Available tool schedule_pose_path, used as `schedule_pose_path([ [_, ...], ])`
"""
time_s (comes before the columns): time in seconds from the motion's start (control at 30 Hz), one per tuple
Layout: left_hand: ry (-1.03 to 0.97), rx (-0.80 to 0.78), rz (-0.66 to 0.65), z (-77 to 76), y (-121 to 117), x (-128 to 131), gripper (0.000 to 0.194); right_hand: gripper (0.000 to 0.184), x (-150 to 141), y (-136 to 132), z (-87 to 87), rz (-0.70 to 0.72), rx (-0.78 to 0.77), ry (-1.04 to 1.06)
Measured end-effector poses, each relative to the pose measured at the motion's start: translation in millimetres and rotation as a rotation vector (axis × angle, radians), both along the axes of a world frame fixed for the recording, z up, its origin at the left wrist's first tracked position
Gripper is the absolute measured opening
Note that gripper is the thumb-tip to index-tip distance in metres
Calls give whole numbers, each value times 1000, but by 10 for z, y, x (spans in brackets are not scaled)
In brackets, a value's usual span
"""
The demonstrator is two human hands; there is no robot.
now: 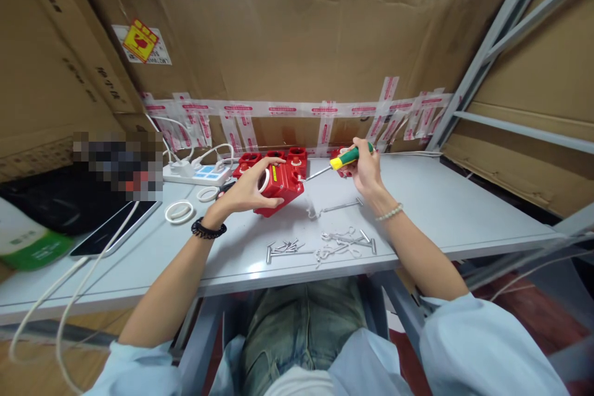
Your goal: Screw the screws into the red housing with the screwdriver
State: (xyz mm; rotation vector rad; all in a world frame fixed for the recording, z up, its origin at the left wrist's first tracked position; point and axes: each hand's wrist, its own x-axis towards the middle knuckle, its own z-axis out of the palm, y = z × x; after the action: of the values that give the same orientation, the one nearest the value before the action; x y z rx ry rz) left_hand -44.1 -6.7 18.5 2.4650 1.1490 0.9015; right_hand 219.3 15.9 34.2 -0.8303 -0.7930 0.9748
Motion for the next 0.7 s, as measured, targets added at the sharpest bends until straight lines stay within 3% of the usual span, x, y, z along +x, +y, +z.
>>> schedule_pose_path([
  [0.47,60,-20,-9,-10,2,-11,71,24,-37,-39,-49,15,69,-164],
  [0.6,94,-23,6,-22,20,-29,68,26,11,-19,-134,11,26,-252],
  [0.7,133,-77,-9,-64,59,-18,65,27,78,33,-254,129,-114,-284],
])
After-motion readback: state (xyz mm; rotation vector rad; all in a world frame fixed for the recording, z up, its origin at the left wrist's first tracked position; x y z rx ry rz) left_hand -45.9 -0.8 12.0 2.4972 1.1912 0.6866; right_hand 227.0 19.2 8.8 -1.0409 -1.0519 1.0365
